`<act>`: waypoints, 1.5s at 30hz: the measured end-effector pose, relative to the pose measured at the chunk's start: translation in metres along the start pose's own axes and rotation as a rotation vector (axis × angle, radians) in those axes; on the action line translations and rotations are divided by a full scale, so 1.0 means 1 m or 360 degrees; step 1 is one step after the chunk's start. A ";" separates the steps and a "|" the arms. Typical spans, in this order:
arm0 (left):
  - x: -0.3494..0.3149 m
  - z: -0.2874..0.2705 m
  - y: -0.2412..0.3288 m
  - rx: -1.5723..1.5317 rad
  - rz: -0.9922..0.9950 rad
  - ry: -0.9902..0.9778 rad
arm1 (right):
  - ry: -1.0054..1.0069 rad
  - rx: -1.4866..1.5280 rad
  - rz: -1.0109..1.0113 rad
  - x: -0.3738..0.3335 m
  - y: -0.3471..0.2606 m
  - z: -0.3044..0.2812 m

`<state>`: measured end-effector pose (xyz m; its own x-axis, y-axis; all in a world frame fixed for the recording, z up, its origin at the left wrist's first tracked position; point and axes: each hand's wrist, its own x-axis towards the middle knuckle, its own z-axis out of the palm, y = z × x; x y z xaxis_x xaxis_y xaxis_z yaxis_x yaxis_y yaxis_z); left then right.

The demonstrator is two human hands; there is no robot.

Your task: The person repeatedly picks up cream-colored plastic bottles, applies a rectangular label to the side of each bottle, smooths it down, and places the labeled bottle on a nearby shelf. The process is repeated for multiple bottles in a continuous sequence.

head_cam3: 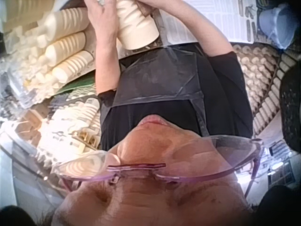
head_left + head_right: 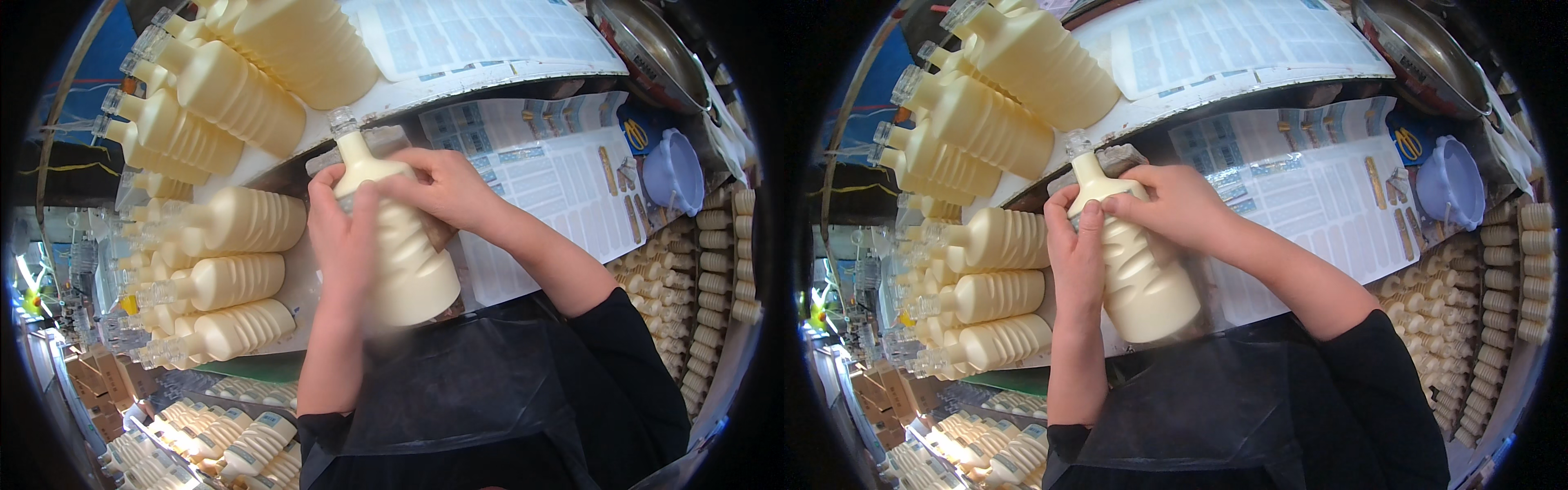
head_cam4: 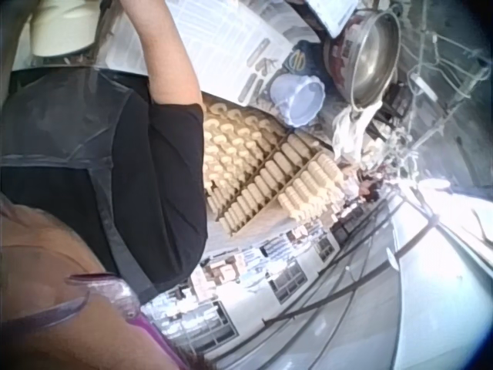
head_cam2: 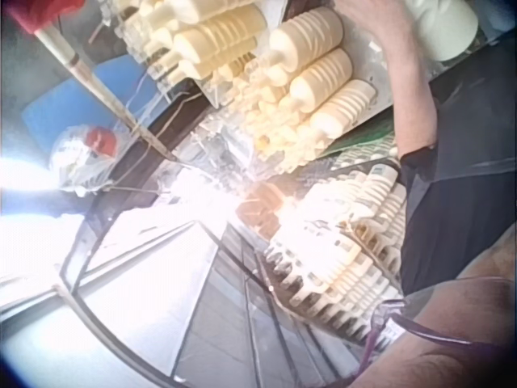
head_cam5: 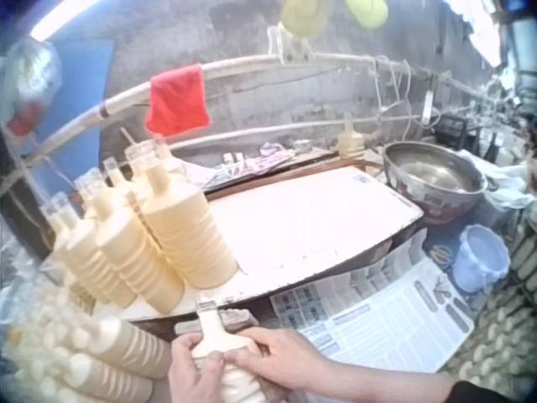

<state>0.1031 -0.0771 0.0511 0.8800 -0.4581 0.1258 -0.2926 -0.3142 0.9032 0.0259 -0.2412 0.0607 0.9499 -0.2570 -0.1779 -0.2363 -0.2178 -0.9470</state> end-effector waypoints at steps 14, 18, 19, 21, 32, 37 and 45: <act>-0.001 -0.004 -0.005 -0.0431 -0.0313 -0.0040 | -0.0115 0.0614 0.0185 0.007 0.017 -0.006; 0.001 -0.005 0.000 -0.0178 -0.0393 -0.0112 | 0.0070 0.0221 0.0056 0.001 0.007 0.004; 0.003 -0.005 -0.003 -0.0208 -0.0396 -0.0139 | 0.0096 0.0179 0.0002 0.002 0.008 0.005; 0.003 -0.006 -0.010 -0.0243 -0.0372 -0.0129 | 0.0129 0.0282 -0.0159 0.009 0.027 0.011; -0.014 -0.009 -0.029 -0.1199 -0.0544 -0.0252 | 0.0352 0.0883 -0.0040 -0.008 0.027 -0.018; -0.018 -0.005 -0.023 -0.1121 -0.0512 -0.0320 | 0.0701 0.0121 -0.0321 -0.021 0.028 -0.001; -0.021 -0.008 -0.040 -0.1467 -0.0741 -0.0252 | 0.0813 -0.1056 -0.1563 -0.050 -0.018 0.034</act>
<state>0.0996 -0.0486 0.0158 0.7537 -0.5793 -0.3104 0.5206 0.2381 0.8199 -0.0108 -0.1926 0.0772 0.6320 -0.0208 0.7747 0.3169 -0.9053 -0.2828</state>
